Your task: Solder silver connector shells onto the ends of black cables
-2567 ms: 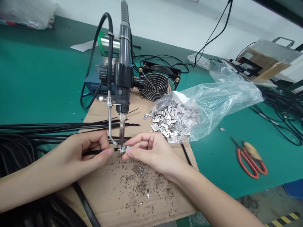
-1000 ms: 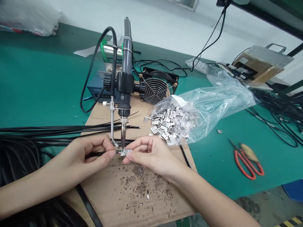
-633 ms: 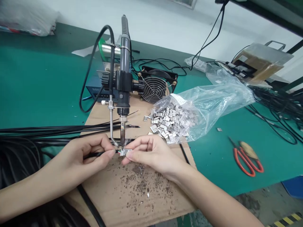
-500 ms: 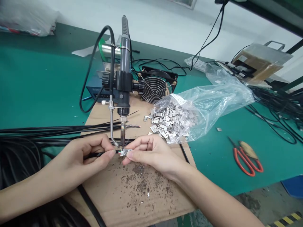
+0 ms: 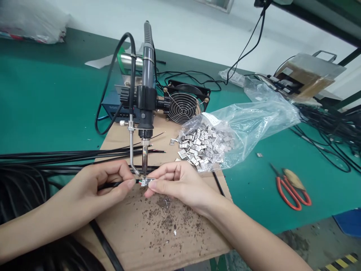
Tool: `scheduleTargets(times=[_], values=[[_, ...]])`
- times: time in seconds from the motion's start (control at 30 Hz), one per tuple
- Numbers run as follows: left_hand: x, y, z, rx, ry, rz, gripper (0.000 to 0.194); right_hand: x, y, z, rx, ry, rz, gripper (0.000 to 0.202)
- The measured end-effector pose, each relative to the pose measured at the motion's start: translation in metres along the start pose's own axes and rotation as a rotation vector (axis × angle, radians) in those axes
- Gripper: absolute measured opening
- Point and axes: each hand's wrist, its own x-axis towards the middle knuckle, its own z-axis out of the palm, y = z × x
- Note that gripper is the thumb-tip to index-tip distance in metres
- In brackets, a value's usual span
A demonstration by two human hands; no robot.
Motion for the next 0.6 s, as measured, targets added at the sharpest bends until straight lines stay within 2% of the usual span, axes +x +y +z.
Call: scheduleTargets(times=[0.23, 0.4, 0.6], values=[[0.0021, -0.0017, -0.0022, 0.112, -0.024, 0.008, 0.019, -0.0009, -0.0046, 0.0039, -0.058, 0.065, 0.049, 0.019], [-0.0007, 0.0002, -0.0001, 0.091, -0.004, -0.004, 0.020, -0.0017, -0.0043, 0.0028, -0.072, 0.044, 0.034, 0.020], [-0.0020, -0.0020, 0.0019, 0.019, -0.102, 0.036, 0.017, -0.0039, -0.0028, -0.0003, -0.111, 0.019, 0.026, 0.020]])
